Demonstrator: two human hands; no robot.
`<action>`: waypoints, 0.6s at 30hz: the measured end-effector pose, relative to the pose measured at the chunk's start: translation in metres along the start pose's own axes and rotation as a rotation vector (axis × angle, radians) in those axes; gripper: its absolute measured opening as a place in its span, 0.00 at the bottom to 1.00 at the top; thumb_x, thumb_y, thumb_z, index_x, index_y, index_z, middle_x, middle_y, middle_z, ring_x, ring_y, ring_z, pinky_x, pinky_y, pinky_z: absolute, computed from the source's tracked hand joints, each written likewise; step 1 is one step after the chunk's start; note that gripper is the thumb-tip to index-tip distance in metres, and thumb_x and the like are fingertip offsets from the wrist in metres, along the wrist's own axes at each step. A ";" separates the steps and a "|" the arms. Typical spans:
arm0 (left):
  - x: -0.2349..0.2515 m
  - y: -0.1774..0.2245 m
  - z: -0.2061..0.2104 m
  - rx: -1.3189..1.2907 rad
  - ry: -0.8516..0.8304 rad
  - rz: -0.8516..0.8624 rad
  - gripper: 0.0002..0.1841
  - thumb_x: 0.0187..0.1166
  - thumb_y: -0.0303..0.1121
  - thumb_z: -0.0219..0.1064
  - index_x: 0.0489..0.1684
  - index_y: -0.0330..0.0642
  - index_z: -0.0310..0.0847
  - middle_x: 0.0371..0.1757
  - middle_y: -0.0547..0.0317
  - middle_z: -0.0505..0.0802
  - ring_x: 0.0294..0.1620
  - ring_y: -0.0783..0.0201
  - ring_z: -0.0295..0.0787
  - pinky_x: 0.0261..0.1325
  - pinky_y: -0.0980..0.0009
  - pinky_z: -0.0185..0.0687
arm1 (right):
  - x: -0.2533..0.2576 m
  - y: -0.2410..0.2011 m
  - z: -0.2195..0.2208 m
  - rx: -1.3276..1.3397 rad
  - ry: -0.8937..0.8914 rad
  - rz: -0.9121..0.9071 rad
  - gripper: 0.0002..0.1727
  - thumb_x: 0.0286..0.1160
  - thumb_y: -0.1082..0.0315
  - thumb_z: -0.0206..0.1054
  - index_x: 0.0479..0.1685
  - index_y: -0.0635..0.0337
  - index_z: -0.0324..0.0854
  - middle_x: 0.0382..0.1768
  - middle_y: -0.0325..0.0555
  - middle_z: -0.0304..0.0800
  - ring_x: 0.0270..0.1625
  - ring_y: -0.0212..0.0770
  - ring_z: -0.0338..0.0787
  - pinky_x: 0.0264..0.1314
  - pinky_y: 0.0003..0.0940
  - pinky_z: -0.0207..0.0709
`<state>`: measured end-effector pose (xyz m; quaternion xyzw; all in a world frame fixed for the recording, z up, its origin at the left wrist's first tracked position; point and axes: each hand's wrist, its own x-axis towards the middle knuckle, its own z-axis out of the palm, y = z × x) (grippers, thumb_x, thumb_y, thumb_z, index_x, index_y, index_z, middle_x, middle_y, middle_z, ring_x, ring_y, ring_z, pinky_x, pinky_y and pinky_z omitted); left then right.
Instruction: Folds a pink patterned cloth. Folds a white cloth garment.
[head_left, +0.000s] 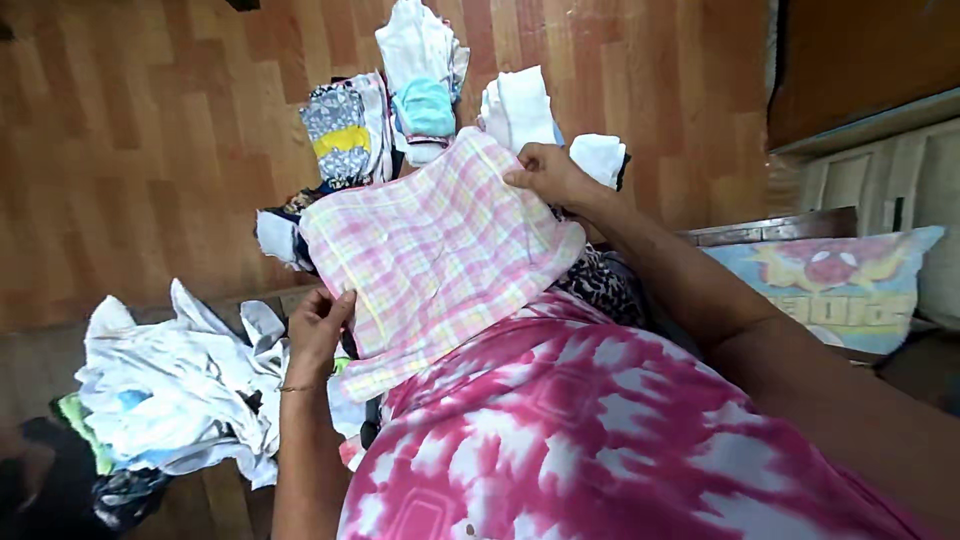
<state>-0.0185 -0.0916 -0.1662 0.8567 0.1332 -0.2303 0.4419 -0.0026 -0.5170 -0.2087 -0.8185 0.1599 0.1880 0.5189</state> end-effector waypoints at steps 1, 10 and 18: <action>0.004 0.004 -0.005 -0.055 -0.030 0.038 0.08 0.83 0.32 0.68 0.50 0.43 0.77 0.36 0.67 0.86 0.31 0.77 0.82 0.38 0.75 0.84 | 0.005 -0.008 -0.002 0.119 -0.008 0.022 0.19 0.82 0.62 0.70 0.59 0.69 0.78 0.44 0.55 0.87 0.42 0.44 0.88 0.52 0.47 0.83; 0.133 0.104 -0.071 -0.254 0.210 0.045 0.15 0.84 0.45 0.66 0.57 0.49 0.72 0.37 0.70 0.85 0.36 0.72 0.86 0.47 0.69 0.87 | 0.142 -0.093 -0.029 0.669 0.073 0.085 0.21 0.83 0.69 0.67 0.71 0.62 0.71 0.46 0.50 0.86 0.40 0.41 0.89 0.44 0.39 0.88; 0.168 0.160 -0.111 -0.363 0.281 0.187 0.22 0.81 0.42 0.71 0.67 0.50 0.67 0.48 0.66 0.87 0.44 0.69 0.89 0.52 0.68 0.89 | 0.191 -0.157 -0.060 0.514 0.214 -0.261 0.20 0.79 0.70 0.70 0.67 0.66 0.76 0.52 0.55 0.87 0.48 0.44 0.91 0.47 0.40 0.88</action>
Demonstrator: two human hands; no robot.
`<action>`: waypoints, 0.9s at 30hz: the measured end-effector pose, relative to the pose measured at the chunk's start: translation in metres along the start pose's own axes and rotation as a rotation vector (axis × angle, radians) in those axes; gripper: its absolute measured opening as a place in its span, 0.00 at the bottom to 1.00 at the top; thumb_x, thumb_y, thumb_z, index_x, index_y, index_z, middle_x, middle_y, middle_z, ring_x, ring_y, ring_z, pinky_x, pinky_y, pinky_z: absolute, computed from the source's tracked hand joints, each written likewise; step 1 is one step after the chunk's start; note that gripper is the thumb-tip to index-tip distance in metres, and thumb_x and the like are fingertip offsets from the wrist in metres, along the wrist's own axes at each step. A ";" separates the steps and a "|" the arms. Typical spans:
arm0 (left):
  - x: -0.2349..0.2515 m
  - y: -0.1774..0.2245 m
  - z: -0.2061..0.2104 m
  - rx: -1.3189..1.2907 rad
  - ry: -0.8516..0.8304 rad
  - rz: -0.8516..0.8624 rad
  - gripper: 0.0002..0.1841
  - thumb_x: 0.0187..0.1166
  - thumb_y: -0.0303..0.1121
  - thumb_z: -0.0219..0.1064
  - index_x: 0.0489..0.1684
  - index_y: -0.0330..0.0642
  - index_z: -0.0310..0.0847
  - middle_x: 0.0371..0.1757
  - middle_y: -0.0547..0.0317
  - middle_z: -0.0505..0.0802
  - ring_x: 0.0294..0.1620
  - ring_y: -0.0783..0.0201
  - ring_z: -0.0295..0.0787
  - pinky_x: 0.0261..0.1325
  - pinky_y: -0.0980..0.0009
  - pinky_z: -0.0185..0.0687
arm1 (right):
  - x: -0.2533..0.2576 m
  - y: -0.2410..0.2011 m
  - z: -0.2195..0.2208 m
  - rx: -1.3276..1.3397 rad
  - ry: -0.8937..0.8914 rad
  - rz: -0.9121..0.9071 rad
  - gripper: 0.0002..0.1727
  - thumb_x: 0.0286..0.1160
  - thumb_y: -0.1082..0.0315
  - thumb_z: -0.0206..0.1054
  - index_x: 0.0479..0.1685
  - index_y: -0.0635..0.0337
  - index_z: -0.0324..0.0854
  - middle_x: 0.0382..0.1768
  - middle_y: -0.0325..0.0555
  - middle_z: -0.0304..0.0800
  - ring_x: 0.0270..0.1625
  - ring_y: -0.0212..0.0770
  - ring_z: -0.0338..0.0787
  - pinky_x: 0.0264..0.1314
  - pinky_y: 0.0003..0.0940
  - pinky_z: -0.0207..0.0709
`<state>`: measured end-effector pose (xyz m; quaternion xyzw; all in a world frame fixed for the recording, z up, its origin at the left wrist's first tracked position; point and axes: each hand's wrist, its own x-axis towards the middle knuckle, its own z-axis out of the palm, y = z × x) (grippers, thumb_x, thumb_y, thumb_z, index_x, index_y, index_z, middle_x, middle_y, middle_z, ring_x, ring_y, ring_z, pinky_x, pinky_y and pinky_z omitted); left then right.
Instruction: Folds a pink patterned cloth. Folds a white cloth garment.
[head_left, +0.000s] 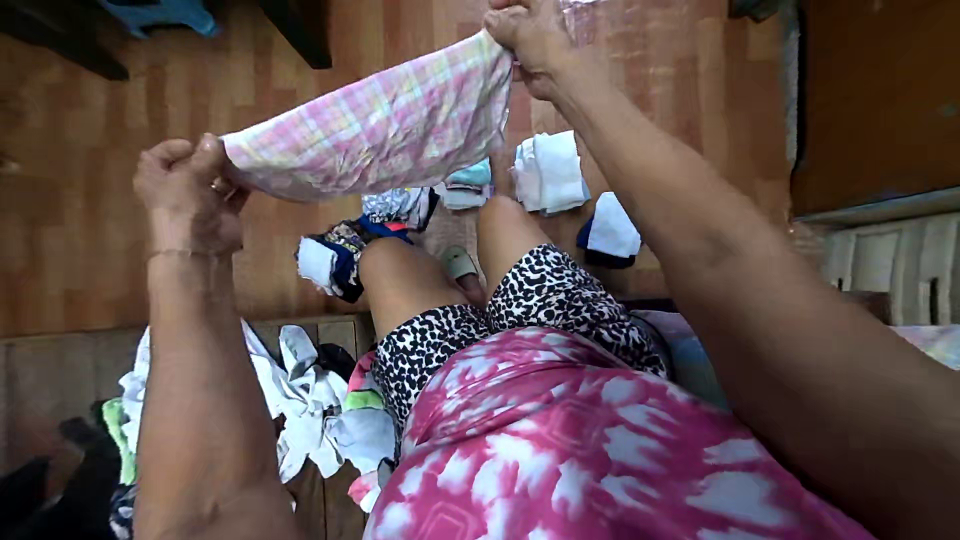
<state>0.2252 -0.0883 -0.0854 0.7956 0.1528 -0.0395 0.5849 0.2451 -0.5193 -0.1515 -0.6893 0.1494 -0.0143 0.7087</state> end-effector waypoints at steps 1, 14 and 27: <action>-0.014 0.000 -0.004 0.010 -0.010 0.035 0.28 0.79 0.41 0.72 0.73 0.50 0.63 0.49 0.66 0.86 0.43 0.70 0.89 0.52 0.69 0.89 | -0.010 -0.004 -0.008 -0.004 -0.053 -0.023 0.19 0.80 0.70 0.69 0.67 0.66 0.75 0.51 0.54 0.87 0.47 0.43 0.91 0.47 0.39 0.89; -0.251 -0.158 -0.040 0.317 -0.273 0.120 0.32 0.75 0.33 0.73 0.76 0.29 0.66 0.43 0.65 0.93 0.39 0.82 0.88 0.52 0.78 0.87 | -0.280 0.105 -0.095 -0.214 -0.384 -0.017 0.12 0.78 0.72 0.67 0.56 0.66 0.80 0.32 0.37 0.88 0.26 0.21 0.80 0.31 0.21 0.78; -0.180 -0.143 0.005 0.181 -0.119 0.158 0.30 0.82 0.32 0.68 0.83 0.51 0.63 0.50 0.69 0.89 0.39 0.78 0.88 0.45 0.75 0.88 | -0.222 0.098 -0.047 -0.121 -0.117 0.260 0.32 0.74 0.71 0.75 0.78 0.60 0.67 0.37 0.50 0.91 0.33 0.39 0.92 0.43 0.39 0.90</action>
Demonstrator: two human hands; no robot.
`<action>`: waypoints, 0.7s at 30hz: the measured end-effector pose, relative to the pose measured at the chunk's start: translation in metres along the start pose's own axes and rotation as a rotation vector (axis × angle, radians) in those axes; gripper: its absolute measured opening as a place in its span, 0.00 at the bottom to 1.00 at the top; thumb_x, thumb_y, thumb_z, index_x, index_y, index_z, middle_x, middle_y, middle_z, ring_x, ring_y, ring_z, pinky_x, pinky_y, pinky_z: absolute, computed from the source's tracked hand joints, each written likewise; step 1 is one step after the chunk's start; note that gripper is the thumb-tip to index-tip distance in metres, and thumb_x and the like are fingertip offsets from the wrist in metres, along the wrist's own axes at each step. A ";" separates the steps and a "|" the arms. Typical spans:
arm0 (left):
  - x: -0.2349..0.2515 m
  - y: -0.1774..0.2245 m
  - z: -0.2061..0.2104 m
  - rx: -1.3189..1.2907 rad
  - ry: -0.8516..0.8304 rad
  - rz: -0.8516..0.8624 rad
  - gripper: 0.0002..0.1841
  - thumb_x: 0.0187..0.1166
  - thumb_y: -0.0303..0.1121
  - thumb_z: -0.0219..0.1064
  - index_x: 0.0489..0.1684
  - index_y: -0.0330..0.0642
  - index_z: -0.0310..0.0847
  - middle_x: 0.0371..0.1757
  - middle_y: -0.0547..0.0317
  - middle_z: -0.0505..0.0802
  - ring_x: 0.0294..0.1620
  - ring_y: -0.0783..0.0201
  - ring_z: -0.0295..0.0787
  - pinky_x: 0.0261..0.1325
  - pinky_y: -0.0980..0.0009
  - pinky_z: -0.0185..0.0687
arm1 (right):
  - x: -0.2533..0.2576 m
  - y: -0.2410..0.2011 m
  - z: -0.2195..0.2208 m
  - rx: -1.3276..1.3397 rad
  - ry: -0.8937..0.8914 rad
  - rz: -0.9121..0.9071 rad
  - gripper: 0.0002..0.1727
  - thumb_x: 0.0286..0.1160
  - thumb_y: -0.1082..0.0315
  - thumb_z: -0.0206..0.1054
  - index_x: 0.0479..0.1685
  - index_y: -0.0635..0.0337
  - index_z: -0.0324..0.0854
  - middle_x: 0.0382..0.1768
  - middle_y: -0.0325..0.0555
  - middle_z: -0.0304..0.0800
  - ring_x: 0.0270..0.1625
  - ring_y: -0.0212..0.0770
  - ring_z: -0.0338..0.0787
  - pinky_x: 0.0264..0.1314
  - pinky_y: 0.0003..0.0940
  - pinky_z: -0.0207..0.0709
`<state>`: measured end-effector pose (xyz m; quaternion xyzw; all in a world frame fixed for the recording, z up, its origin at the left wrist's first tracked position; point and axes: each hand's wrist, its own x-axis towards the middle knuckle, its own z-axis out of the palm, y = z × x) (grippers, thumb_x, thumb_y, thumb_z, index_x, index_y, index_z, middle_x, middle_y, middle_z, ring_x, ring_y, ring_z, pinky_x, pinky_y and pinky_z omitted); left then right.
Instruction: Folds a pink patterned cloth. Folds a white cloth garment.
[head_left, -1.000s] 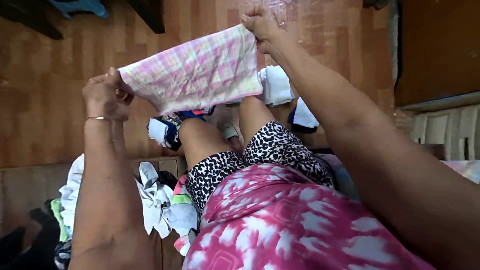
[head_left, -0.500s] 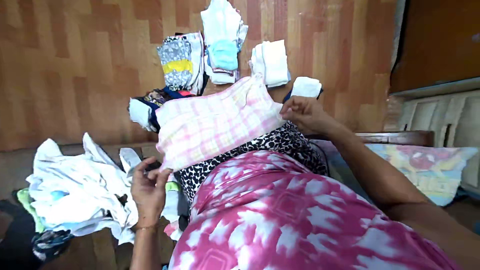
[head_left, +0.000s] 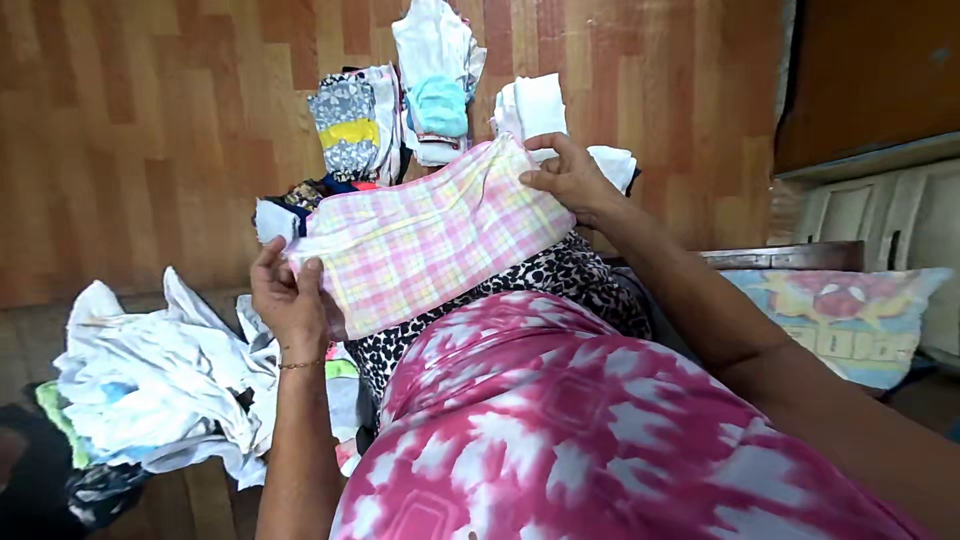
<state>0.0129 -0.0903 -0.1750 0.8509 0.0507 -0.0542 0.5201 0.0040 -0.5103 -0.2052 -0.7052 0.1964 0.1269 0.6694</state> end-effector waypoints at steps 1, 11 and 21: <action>0.002 -0.003 0.000 -0.014 0.018 0.092 0.29 0.83 0.31 0.67 0.83 0.49 0.63 0.53 0.69 0.88 0.43 0.78 0.88 0.49 0.76 0.88 | -0.001 0.002 -0.001 0.005 0.030 -0.045 0.32 0.75 0.72 0.74 0.78 0.60 0.67 0.36 0.48 0.90 0.32 0.38 0.90 0.42 0.38 0.90; 0.007 0.003 0.017 0.572 0.058 0.161 0.36 0.88 0.42 0.59 0.93 0.40 0.47 0.82 0.40 0.75 0.70 0.47 0.83 0.70 0.48 0.80 | -0.014 -0.022 0.013 -0.781 0.141 -0.125 0.30 0.77 0.63 0.73 0.77 0.63 0.72 0.54 0.62 0.89 0.56 0.61 0.90 0.59 0.63 0.82; -0.018 -0.010 0.038 0.571 -0.278 0.118 0.44 0.84 0.63 0.53 0.97 0.51 0.44 0.97 0.51 0.52 0.95 0.48 0.49 0.88 0.37 0.53 | -0.019 0.014 0.066 -1.032 -0.023 -0.234 0.36 0.90 0.41 0.47 0.96 0.42 0.53 0.97 0.47 0.45 0.95 0.66 0.47 0.81 0.81 0.53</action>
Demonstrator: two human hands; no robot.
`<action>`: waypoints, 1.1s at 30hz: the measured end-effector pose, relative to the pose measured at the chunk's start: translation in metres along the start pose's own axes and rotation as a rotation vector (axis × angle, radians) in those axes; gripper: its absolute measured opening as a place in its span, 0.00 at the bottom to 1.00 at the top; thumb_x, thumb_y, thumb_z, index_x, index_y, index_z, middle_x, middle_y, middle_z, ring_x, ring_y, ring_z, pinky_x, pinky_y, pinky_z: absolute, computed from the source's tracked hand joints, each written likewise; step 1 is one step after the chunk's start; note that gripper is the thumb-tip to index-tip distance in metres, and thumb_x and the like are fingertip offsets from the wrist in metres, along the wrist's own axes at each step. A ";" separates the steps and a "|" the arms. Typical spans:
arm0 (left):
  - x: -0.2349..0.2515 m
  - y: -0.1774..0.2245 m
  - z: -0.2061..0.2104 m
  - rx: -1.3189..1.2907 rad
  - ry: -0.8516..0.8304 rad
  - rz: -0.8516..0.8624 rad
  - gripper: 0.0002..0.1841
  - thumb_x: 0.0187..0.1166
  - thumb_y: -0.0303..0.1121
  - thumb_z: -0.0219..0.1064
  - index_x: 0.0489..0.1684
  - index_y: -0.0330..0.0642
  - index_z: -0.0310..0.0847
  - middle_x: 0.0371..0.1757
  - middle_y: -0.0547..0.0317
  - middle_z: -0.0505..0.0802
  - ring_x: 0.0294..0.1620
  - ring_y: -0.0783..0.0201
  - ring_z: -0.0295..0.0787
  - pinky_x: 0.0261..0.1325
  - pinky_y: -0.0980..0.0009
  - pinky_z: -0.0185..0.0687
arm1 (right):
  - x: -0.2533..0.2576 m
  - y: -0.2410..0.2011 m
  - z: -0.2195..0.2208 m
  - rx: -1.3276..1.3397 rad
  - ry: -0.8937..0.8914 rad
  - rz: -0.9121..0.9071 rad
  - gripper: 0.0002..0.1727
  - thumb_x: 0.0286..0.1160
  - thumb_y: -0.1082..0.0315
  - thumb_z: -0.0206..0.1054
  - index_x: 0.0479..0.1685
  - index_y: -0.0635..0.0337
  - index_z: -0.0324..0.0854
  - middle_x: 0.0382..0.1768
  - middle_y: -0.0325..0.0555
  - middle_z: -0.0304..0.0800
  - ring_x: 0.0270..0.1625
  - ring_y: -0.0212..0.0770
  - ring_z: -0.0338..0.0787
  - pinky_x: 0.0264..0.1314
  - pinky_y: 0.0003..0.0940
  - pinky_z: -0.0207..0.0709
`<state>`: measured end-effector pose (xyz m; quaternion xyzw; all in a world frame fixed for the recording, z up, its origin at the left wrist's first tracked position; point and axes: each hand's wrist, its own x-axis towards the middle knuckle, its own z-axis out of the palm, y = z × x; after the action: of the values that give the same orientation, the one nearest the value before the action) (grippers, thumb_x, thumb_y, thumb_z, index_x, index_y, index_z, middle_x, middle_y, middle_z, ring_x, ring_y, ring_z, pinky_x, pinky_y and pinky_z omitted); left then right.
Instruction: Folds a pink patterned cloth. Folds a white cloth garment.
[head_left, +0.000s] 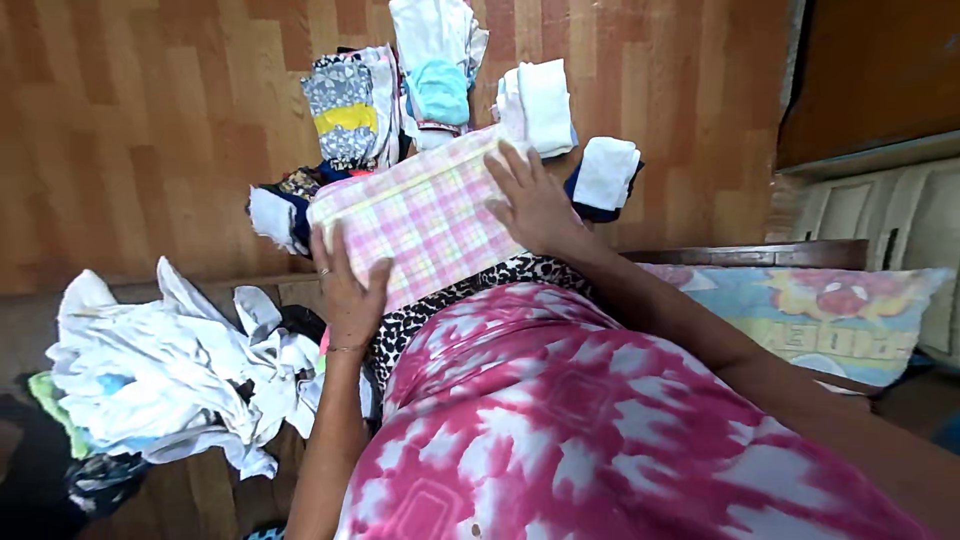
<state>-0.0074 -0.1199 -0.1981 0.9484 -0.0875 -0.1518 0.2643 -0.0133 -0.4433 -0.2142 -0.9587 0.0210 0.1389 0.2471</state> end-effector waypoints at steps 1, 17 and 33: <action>-0.005 -0.006 0.000 -0.195 0.029 -0.146 0.43 0.88 0.60 0.51 0.98 0.53 0.36 0.96 0.52 0.56 0.92 0.53 0.59 0.87 0.43 0.60 | -0.001 0.003 -0.004 -0.005 -0.003 0.062 0.39 0.90 0.39 0.45 0.97 0.43 0.48 0.97 0.50 0.42 0.94 0.68 0.48 0.80 0.81 0.54; 0.019 0.129 -0.060 -0.566 -0.043 -0.066 0.46 0.76 0.30 0.71 0.94 0.49 0.44 0.72 0.54 0.82 0.58 0.68 0.87 0.58 0.68 0.87 | -0.006 -0.043 -0.019 1.151 -0.148 -0.307 0.28 0.94 0.61 0.44 0.84 0.69 0.68 0.80 0.57 0.77 0.81 0.47 0.78 0.82 0.43 0.73; 0.061 0.105 0.081 -0.900 -0.353 -0.559 0.30 0.93 0.51 0.49 0.87 0.41 0.58 0.67 0.46 0.85 0.61 0.57 0.86 0.63 0.56 0.84 | -0.012 0.014 -0.047 1.154 0.006 0.303 0.26 0.84 0.77 0.56 0.82 0.65 0.67 0.57 0.57 0.91 0.52 0.42 0.93 0.58 0.40 0.87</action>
<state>0.0136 -0.2617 -0.2230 0.6891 0.1980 -0.3953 0.5742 -0.0145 -0.4783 -0.1777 -0.6564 0.2303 0.1363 0.7054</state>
